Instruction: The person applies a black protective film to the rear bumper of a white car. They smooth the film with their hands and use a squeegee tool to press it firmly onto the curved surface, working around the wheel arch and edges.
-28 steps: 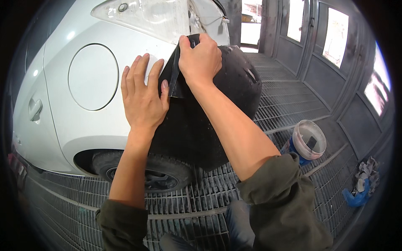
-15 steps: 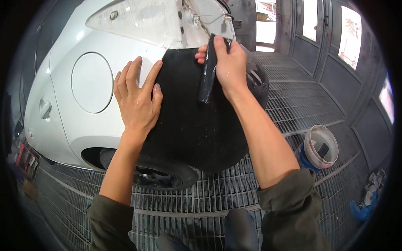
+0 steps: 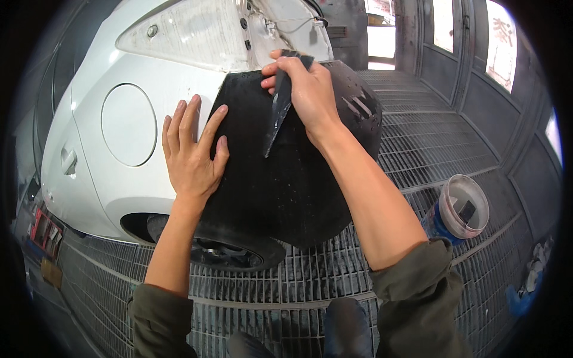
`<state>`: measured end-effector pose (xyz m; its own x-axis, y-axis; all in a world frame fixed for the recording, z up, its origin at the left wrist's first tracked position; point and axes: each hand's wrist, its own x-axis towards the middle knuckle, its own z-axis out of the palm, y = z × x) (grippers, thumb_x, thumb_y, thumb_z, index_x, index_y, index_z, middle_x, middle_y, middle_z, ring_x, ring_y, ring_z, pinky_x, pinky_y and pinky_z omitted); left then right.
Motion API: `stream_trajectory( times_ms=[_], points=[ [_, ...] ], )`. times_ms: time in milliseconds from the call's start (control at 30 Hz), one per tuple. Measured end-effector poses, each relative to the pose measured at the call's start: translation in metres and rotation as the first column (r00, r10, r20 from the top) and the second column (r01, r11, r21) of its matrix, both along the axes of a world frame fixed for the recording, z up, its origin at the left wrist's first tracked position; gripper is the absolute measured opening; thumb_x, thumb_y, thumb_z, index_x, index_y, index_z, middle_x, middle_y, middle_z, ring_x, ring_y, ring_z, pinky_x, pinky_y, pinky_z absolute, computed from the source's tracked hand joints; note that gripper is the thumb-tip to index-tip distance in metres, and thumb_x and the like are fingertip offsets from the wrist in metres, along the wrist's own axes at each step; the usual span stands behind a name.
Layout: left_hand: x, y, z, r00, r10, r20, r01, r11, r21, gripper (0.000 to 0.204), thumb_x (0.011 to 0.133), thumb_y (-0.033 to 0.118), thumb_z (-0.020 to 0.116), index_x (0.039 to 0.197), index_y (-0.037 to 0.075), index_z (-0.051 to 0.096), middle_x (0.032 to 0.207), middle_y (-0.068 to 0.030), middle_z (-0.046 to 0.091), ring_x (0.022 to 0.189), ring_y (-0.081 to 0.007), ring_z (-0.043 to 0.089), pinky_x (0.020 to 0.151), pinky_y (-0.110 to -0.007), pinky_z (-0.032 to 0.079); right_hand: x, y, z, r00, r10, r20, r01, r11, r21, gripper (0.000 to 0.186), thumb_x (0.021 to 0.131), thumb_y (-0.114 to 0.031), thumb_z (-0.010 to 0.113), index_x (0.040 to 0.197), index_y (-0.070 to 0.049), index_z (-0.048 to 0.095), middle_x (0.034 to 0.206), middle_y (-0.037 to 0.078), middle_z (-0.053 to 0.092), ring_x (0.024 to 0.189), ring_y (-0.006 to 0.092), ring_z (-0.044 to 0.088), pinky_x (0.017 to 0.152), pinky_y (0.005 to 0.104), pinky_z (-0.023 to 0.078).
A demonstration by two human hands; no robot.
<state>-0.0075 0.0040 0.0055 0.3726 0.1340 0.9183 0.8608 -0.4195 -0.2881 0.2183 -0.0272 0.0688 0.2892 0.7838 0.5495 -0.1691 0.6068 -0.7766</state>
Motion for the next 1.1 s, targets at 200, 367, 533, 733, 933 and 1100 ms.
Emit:
stream_trajectory(
  times_ms=[200,367,533,733,933,1100],
  points=[
    [-0.004,0.002,-0.004,0.999,-0.017,0.035,0.017,1.0,0.014,0.048,0.094,0.03,0.069,0.141,0.037,0.072,0.159,-0.0055,0.054,0.15,-0.0262,0.047,0.127,-0.049,0.034,-0.023,0.0,0.0,0.946,-0.149,0.288,0.146,0.989,0.032,0.029,0.093,-0.009,0.078,0.12,0.002,0.079,0.091,0.006,0.078,0.08,0.0094,0.067,0.074,0.0273,0.054],
    [-0.002,0.004,-0.003,0.995,-0.065,0.073,0.064,0.998,0.021,0.05,0.093,0.027,0.069,0.142,0.035,0.071,0.156,-0.0072,0.055,0.147,-0.026,0.049,0.127,-0.048,0.035,-0.046,0.016,0.003,0.775,-0.504,0.381,0.523,0.85,0.06,0.037,0.093,-0.03,0.078,0.113,0.001,0.079,0.092,0.022,0.079,0.087,0.0358,0.077,0.082,0.0452,0.059],
    [-0.004,0.006,-0.004,0.99,-0.105,0.1,0.101,0.994,0.037,0.049,0.092,0.026,0.07,0.141,0.033,0.071,0.153,-0.0075,0.056,0.146,-0.026,0.049,0.127,-0.047,0.035,-0.065,0.013,0.008,0.656,-0.623,0.427,0.661,0.746,0.073,0.04,0.093,-0.038,0.076,0.106,0.0,0.079,0.091,0.023,0.078,0.092,0.0415,0.076,0.085,0.0504,0.058],
    [-0.005,0.007,-0.005,0.983,-0.143,0.114,0.14,0.99,0.034,0.048,0.093,0.027,0.07,0.14,0.031,0.072,0.153,-0.0071,0.056,0.146,-0.0249,0.05,0.128,-0.046,0.034,-0.069,0.015,0.02,0.556,-0.655,0.512,0.746,0.664,0.04,0.04,0.092,-0.038,0.077,0.101,0.0,0.079,0.092,0.024,0.079,0.097,0.0426,0.076,0.087,0.0521,0.058],
    [-0.002,0.007,-0.006,0.976,-0.165,0.145,0.16,0.986,0.041,0.045,0.093,0.027,0.071,0.138,0.031,0.073,0.15,-0.0052,0.06,0.146,-0.0227,0.05,0.128,-0.045,0.034,-0.073,0.028,0.015,0.507,-0.751,0.423,0.804,0.589,0.082,0.043,0.092,-0.034,0.081,0.091,0.009,0.074,0.077,0.018,0.075,0.073,0.0238,0.07,0.074,0.0426,0.055],
    [-0.003,0.01,-0.009,0.968,-0.208,0.143,0.206,0.978,0.033,0.047,0.093,0.025,0.07,0.14,0.029,0.072,0.152,-0.007,0.055,0.146,-0.0261,0.049,0.127,-0.048,0.035,-0.069,0.035,0.005,0.546,-0.751,0.371,0.775,0.621,0.116,0.042,0.092,-0.032,0.081,0.092,0.01,0.073,0.079,0.015,0.074,0.074,0.0207,0.068,0.074,0.0417,0.055]
  ],
)
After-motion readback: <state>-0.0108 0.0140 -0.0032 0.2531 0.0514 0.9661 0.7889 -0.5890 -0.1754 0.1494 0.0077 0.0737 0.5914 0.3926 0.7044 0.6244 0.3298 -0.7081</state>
